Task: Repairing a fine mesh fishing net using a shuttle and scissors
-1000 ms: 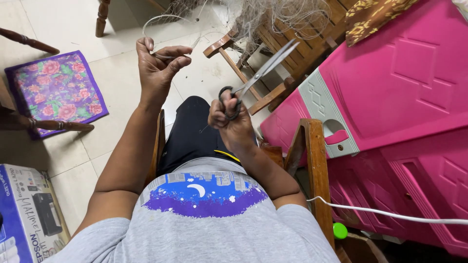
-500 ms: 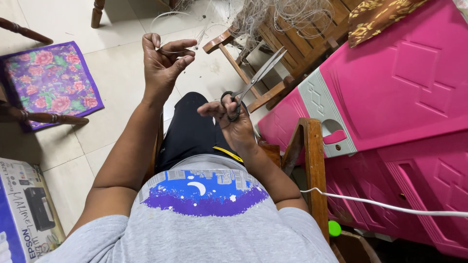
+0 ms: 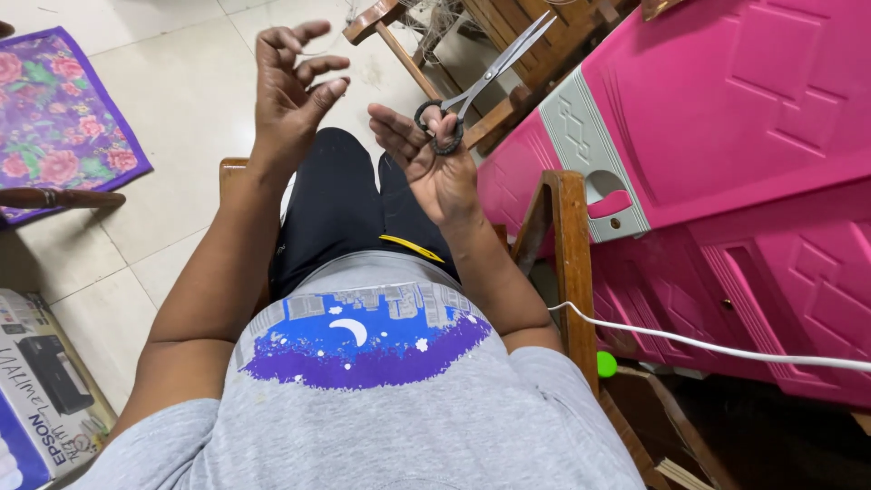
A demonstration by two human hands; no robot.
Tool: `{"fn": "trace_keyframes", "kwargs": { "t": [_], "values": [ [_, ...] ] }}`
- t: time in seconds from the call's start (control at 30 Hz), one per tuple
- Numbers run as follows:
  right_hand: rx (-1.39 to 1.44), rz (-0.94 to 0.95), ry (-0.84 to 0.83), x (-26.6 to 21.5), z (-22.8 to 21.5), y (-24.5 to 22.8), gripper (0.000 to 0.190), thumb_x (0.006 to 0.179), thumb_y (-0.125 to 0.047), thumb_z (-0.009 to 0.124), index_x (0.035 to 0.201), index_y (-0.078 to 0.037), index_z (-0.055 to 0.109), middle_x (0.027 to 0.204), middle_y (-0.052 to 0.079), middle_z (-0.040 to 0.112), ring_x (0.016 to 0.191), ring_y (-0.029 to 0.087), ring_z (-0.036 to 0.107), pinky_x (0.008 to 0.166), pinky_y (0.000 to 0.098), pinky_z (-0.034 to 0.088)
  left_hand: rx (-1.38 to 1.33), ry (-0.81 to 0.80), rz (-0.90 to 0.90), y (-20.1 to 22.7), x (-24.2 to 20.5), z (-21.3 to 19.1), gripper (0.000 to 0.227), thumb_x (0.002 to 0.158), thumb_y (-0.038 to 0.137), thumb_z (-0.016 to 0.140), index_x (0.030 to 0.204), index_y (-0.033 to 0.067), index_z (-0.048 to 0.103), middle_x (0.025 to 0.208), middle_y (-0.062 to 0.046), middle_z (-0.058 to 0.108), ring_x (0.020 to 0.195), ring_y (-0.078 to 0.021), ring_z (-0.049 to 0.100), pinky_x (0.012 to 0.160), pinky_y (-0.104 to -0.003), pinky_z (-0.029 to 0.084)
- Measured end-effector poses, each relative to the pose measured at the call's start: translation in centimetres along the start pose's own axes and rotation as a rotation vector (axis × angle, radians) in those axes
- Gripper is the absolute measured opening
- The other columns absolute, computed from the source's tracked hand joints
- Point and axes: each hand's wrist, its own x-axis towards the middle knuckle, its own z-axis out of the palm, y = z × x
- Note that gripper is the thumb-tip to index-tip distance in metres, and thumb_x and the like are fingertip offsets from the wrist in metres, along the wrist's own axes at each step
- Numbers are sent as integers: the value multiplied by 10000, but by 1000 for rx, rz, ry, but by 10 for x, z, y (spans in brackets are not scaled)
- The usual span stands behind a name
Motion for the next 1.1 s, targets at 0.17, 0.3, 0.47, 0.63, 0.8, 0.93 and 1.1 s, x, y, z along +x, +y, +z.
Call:
{"fn": "trace_keyframes", "kwargs": {
  "t": [0.17, 0.3, 0.47, 0.63, 0.8, 0.93, 1.1],
  "values": [
    [-35, -70, 23, 5, -2, -5, 320, 1048, -442, 566, 936, -165, 453, 1439, 395, 495, 1370, 452, 540, 1211, 450, 442, -50, -136, -115, -3, -7, 14, 404, 1085, 68, 626, 1274, 207, 296, 1394, -151, 471, 1166, -217, 580, 1014, -322, 506],
    [-104, -145, -10, 8, -7, -4, 290, 1078, -418, 535, 997, -157, 440, 1475, 369, 483, 1401, 422, 527, 1234, 411, 428, 4, -143, -276, -4, -12, 31, 547, 1016, 154, 740, 1217, 215, 235, 1325, -147, 545, 1010, -180, 627, 953, -300, 554],
    [-126, -156, -4, 10, -9, -2, 303, 1068, -428, 547, 993, -161, 425, 1484, 360, 477, 1382, 414, 547, 1203, 521, 458, 121, -116, -434, 6, -8, 51, 765, 854, -35, 879, 1157, 203, 218, 959, -122, 654, 771, -172, 689, 726, -247, 574],
    [-176, -187, 3, 11, -10, -6, 317, 1069, -421, 553, 982, -158, 398, 1472, 365, 489, 1397, 400, 538, 1234, 442, 430, 173, -34, -543, 20, -2, 49, 661, 895, -126, 766, 1133, 202, 243, 877, -128, 737, 732, -172, 763, 706, -256, 643],
    [-382, -260, -7, 7, -10, -17, 249, 1124, -373, 435, 1033, -149, 377, 1406, 339, 557, 1410, 422, 512, 1280, 510, 350, -76, -44, -547, 10, 0, 27, 662, 887, 5, 848, 1096, 190, 247, 874, -231, 735, 722, -246, 726, 720, -335, 642],
    [-534, -188, 153, 0, -32, -19, 241, 1069, -402, 517, 957, -201, 446, 1387, 287, 610, 1316, 306, 614, 1087, 326, 456, -114, 37, -616, 15, 4, 22, 648, 863, 24, 855, 1073, 201, 268, 902, -203, 753, 744, -262, 751, 756, -364, 678],
    [-853, -206, 210, -15, -115, -6, 470, 966, -432, 738, 1171, -212, 377, 1539, 278, 400, 1422, 403, 469, 1182, 439, 403, -146, 131, -534, 11, 6, 16, 627, 883, 82, 854, 1084, 195, 271, 922, -177, 767, 814, -245, 781, 790, -332, 675]
  ]
}}
